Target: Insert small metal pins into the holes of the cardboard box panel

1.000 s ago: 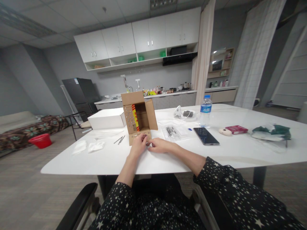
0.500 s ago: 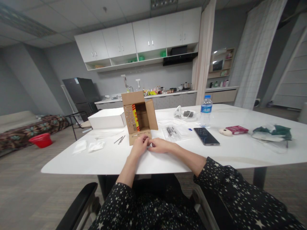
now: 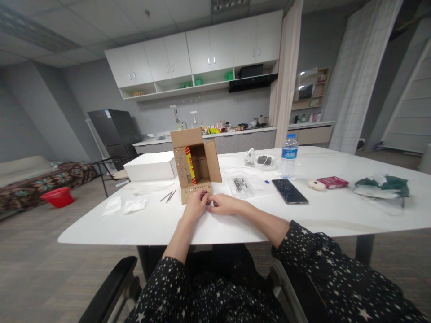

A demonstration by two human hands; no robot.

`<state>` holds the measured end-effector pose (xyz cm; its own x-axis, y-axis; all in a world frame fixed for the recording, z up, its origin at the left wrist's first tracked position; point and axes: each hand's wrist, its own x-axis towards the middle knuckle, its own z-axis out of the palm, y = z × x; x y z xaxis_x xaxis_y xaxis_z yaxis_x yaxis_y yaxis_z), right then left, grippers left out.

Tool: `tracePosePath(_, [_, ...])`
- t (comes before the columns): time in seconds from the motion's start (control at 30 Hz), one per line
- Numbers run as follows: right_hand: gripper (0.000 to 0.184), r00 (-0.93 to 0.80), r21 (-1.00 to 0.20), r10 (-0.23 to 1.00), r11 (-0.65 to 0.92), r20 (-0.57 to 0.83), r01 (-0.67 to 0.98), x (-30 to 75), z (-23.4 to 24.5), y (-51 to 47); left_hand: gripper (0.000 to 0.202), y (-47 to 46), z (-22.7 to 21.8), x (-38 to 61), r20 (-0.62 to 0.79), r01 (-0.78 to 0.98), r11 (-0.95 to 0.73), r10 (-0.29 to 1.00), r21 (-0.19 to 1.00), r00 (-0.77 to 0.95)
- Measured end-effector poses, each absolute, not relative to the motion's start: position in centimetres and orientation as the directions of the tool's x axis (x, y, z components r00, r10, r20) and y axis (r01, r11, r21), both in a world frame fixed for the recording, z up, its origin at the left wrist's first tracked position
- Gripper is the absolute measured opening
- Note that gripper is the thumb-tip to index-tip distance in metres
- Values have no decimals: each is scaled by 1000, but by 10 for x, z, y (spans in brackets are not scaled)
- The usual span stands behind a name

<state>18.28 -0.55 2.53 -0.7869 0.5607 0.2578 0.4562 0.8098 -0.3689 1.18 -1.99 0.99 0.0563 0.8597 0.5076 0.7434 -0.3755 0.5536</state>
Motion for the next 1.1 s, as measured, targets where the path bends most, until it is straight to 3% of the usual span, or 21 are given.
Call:
tracePosePath(0.23, [35,-769,-359,591,791,243,495,181,22,-2,24,-16,9,10,569,771,-373,822,516,17])
tracePosePath(0.57, [33,-766,-356,605,780,217,515,182,31,-9,27,-15,11,8,532,768,-296,844,567,-67])
tracePosePath(1.1, [33,-771,-362,596,786,227,501,182,28,-6,30,-13,9,7,528,750,-312,847,583,-58])
